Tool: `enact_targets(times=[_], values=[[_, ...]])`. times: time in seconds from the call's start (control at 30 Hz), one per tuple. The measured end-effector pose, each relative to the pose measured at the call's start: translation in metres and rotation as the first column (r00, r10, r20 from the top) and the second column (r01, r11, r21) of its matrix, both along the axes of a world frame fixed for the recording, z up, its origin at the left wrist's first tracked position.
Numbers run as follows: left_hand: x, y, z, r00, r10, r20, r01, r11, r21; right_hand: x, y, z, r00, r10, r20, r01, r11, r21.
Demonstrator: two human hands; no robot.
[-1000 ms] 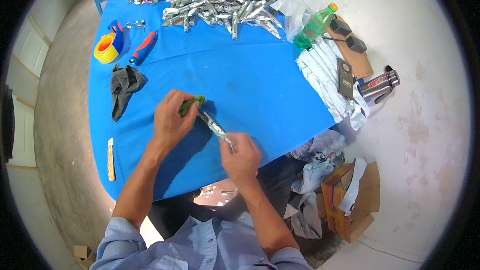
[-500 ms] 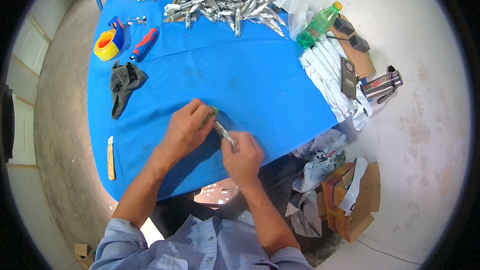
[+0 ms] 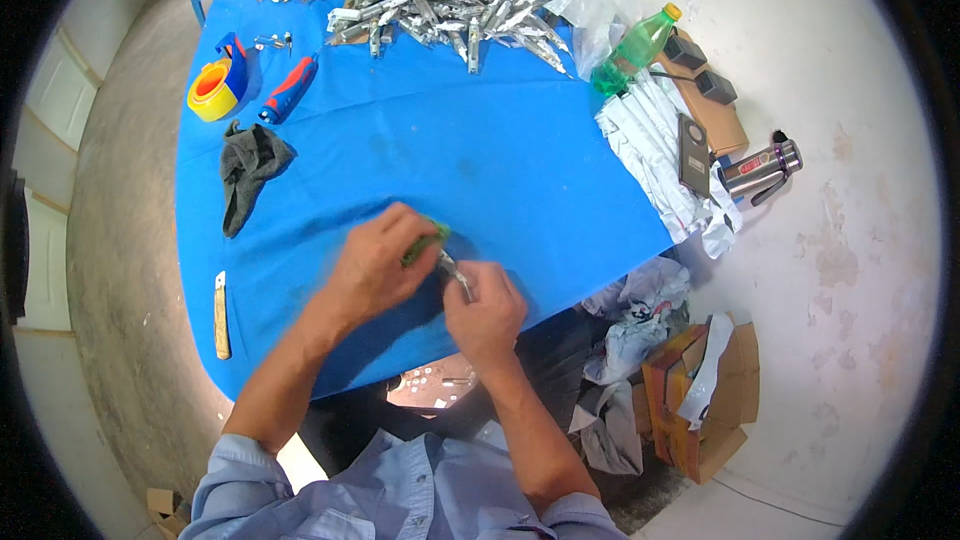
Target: The person assembles electronics by wiping a small silver component with a green cloth and then carefully inserting it into a translucent cylindrical tube.
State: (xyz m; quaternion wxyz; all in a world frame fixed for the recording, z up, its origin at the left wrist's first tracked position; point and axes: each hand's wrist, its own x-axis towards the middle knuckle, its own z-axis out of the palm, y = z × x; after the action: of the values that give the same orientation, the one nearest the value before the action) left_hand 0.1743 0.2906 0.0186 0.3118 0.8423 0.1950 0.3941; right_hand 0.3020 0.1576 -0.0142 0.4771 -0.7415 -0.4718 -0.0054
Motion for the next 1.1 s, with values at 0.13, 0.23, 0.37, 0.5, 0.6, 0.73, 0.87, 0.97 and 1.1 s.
enact_targets(times=[0.13, 0.23, 0.37, 0.5, 0.6, 0.73, 0.87, 0.97, 1.1], values=[[0.008, -0.025, -0.006, 0.991, -0.107, -0.084, 0.111, 0.993, 0.038, 0.002, 0.0, -0.002, 0.999, 0.021, 0.035, -0.022, 0.999, 0.026], [0.006, -0.022, -0.007, 0.987, -0.06, -0.146, 0.066, 0.997, 0.035, 0.0, 0.0, 0.003, 0.999, 0.024, 0.026, -0.024, 1.0, 0.009], [0.002, -0.008, -0.01, 0.987, 0.048, -0.153, -0.041, 0.998, 0.047, 0.001, 0.0, -0.001, 0.999, 0.029, 0.018, -0.029, 1.0, 0.01], [-0.003, 0.011, -0.013, 0.979, 0.182, -0.097, -0.172, 0.98, 0.103, -0.003, 0.001, 0.007, 1.0, 0.026, 0.0, -0.026, 0.999, -0.022], [-0.004, 0.016, -0.011, 0.969, 0.233, -0.081, -0.225, 0.969, 0.098, -0.003, 0.001, 0.008, 1.0, 0.014, -0.016, -0.014, 1.0, -0.02], [-0.004, 0.018, -0.011, 0.963, 0.26, -0.067, -0.253, 0.962, 0.103, -0.004, 0.0, 0.009, 0.999, -0.009, -0.043, 0.006, 0.998, -0.062], [-0.004, 0.011, -0.007, 0.978, 0.197, -0.071, -0.189, 0.976, 0.106, -0.003, -0.002, 0.008, 0.998, -0.027, -0.06, 0.02, 0.994, -0.107], [0.002, -0.01, -0.004, 0.992, 0.034, -0.125, -0.021, 0.994, 0.104, 0.0, -0.001, -0.002, 0.999, -0.012, -0.038, 0.01, 0.998, -0.057], [0.006, -0.021, -0.007, 0.991, -0.082, -0.106, 0.088, 0.995, 0.055, -0.001, -0.002, 0.001, 1.0, -0.003, -0.018, 0.003, 0.999, -0.047]])
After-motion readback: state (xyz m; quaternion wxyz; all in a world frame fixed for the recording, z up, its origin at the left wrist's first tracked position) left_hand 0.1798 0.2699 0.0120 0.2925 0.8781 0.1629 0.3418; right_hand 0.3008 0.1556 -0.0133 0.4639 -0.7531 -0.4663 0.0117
